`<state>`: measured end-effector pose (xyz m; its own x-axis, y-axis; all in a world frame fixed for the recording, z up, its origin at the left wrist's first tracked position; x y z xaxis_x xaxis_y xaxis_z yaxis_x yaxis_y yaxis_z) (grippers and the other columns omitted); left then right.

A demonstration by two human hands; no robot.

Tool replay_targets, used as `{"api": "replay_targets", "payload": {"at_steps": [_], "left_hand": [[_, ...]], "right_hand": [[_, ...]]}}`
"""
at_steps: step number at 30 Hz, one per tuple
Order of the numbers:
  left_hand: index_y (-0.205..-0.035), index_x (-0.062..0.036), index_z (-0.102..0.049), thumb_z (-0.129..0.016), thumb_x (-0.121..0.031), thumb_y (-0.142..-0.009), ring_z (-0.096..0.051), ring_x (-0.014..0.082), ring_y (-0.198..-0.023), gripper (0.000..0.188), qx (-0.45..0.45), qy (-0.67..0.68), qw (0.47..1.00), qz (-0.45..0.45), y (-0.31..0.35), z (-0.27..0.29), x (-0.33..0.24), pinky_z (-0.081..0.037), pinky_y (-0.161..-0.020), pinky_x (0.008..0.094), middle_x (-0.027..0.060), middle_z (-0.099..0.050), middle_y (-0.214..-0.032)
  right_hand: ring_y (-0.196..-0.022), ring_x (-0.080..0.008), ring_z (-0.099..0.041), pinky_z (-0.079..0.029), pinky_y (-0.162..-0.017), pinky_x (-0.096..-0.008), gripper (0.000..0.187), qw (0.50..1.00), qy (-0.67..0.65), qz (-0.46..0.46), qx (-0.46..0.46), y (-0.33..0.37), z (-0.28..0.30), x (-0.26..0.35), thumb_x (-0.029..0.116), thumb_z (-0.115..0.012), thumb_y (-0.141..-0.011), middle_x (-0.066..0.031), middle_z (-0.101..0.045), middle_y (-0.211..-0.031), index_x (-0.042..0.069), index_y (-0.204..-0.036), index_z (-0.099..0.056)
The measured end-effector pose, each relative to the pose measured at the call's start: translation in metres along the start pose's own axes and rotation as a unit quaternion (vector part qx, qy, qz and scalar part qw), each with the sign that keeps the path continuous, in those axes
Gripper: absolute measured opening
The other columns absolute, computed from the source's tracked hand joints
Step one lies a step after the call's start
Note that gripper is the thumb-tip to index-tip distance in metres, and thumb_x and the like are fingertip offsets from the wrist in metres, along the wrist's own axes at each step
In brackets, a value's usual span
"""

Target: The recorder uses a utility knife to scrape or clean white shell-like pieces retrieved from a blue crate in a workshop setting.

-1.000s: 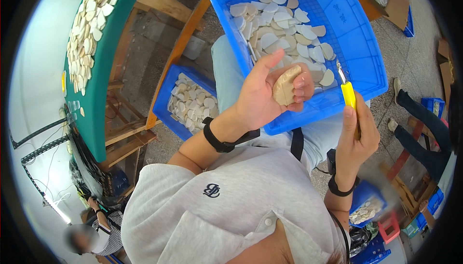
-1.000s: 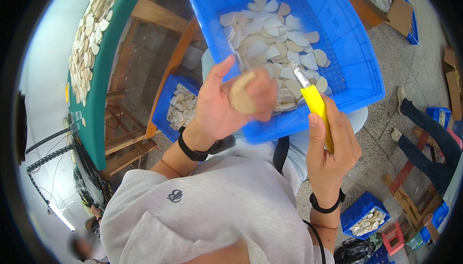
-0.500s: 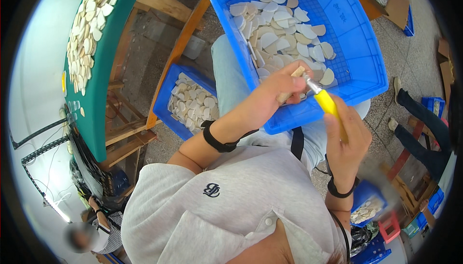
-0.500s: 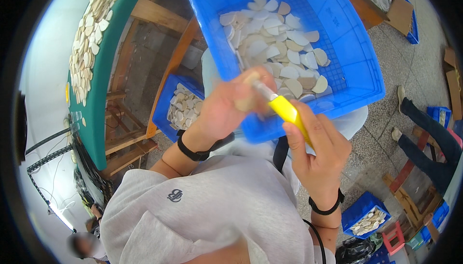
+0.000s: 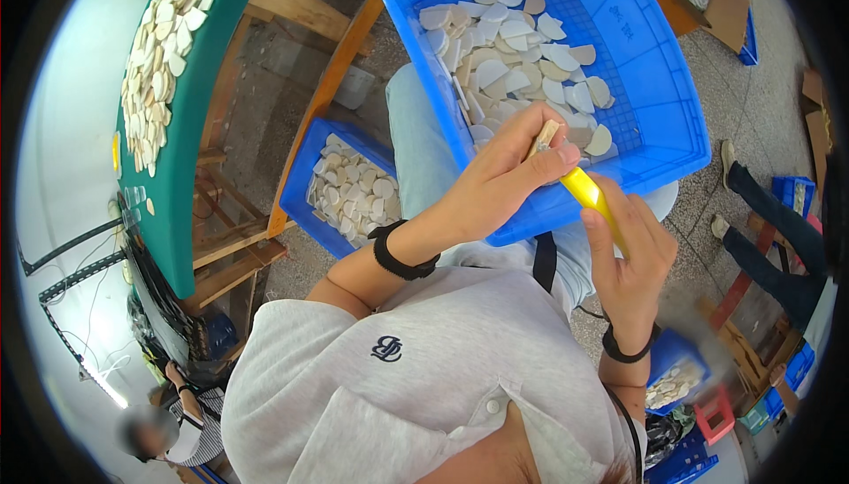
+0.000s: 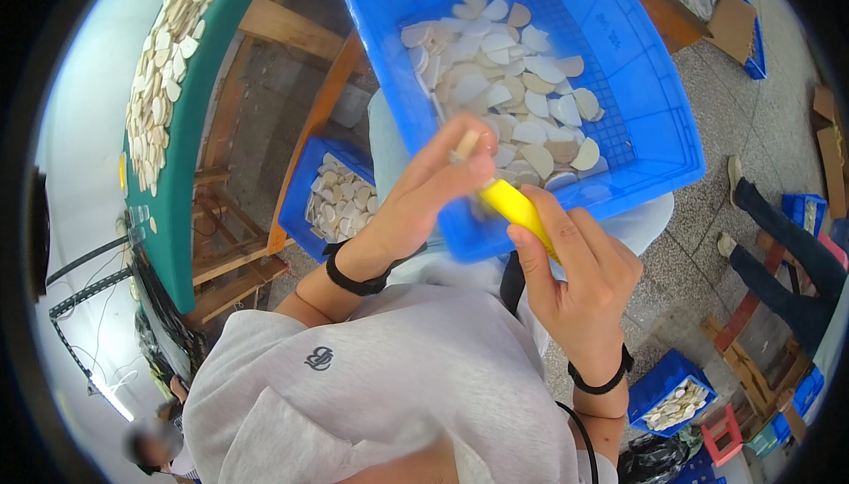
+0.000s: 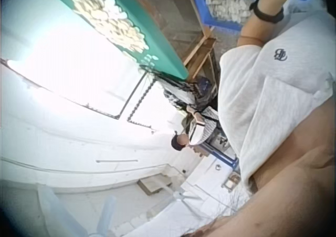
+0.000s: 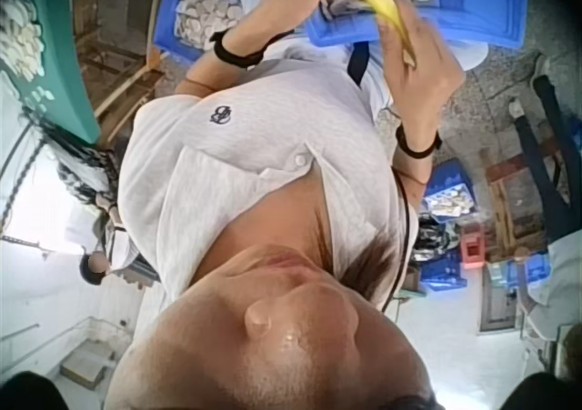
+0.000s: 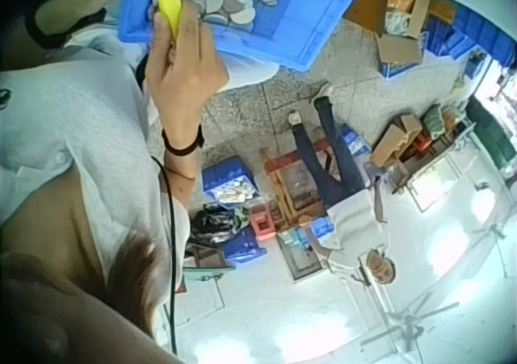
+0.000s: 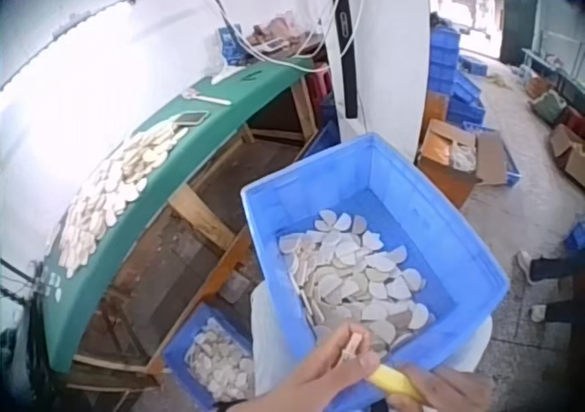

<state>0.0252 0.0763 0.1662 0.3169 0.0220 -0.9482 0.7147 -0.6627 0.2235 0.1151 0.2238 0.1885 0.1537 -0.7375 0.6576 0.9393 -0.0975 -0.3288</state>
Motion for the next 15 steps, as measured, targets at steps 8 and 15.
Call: {"api": "replay_targets", "payload": {"at_steps": [8, 15], "left_hand": [[-0.085, -0.0059, -0.043, -0.05, -0.03, -0.092, -0.037, 0.0106, -0.075, 0.026, -0.025, -0.049, 0.997, -0.061, -0.005, 0.0, 0.008, -0.034, -0.069, 0.0269, 0.0001, -0.039, -0.079], [-0.076, -0.0086, -0.044, -0.032, -0.047, -0.094, -0.038, 0.0137, -0.07, 0.044, -0.01, 0.155, 0.988, 0.019, -0.011, 0.005, 0.015, -0.033, -0.064, 0.0262, 0.0001, -0.04, -0.073]], "right_hand": [[-0.047, -0.0177, -0.049, -0.037, -0.043, -0.0282, 0.028, 0.997, 0.076, -0.002, 0.015, 0.001, 0.002, -0.001, 0.013, -0.069, -0.076, -0.0048, -0.054, -0.065, 0.005, -0.102, -0.064], [-0.055, -0.0198, -0.054, -0.041, -0.049, -0.0265, 0.024, 0.996, 0.022, -0.018, -0.088, 0.0, -0.006, -0.015, 0.012, -0.065, -0.081, -0.0095, -0.059, -0.071, 0.001, -0.103, -0.063]]}}
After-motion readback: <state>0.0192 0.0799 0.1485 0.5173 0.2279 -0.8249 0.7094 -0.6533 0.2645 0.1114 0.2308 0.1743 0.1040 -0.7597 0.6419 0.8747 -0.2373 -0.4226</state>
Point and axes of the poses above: each hand's wrist, its own y-axis away from the middle knuckle, its own z-axis out of the back of the hand, x = y × z, the point moved 1 cm from there along -y, towards the middle knuckle
